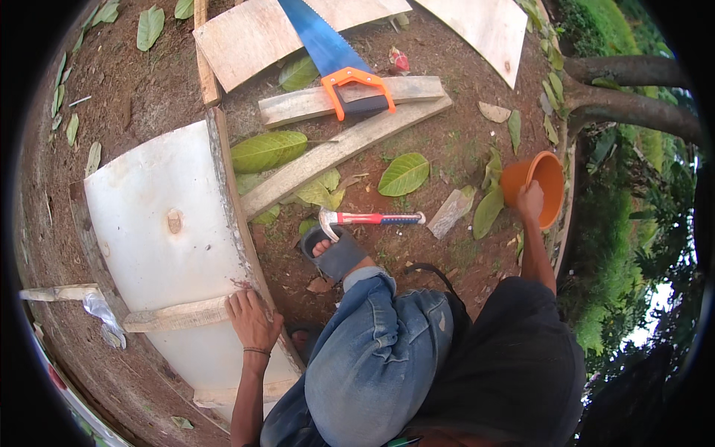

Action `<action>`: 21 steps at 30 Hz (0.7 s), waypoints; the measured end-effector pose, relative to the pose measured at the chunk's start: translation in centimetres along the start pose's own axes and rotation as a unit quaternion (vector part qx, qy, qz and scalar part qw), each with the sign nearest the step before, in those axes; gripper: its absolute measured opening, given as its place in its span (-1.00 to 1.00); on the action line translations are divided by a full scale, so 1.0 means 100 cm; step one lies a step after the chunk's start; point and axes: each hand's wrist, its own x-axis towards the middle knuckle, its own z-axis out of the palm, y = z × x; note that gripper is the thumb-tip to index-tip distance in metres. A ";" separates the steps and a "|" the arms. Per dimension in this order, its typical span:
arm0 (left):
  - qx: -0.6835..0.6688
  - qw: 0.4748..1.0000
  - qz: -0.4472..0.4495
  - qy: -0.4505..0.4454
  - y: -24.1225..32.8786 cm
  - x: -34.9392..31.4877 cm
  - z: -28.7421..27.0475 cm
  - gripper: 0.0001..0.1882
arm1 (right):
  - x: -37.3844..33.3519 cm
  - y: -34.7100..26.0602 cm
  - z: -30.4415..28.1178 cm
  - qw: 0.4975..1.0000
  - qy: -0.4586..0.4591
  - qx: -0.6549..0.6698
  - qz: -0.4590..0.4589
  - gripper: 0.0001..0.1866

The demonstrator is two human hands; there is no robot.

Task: The person assembles a wooden frame on a white board by cutting a wooden strip with a hand saw and securing it with nails using a hammer. The person positions the strip, saws it to length, and then hammers nails into the board to attach the strip.

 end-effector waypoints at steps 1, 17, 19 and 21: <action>0.011 1.000 0.003 0.006 0.002 -0.001 0.000 -0.32 | -0.013 -0.017 -0.008 0.998 -0.006 0.056 -0.042 -0.81; 0.060 0.998 -0.004 0.017 0.006 -0.007 0.023 -0.23 | -0.149 -0.200 -0.109 0.816 -0.249 0.403 -0.331 -0.80; 0.047 0.999 -0.003 0.011 0.004 -0.008 0.020 -0.24 | -0.126 -0.191 -0.089 0.815 -0.367 0.411 -0.181 -0.81; 0.038 0.999 0.000 0.009 0.003 -0.006 0.018 -0.25 | -0.101 -0.195 -0.072 0.892 -0.227 0.316 -0.231 -0.83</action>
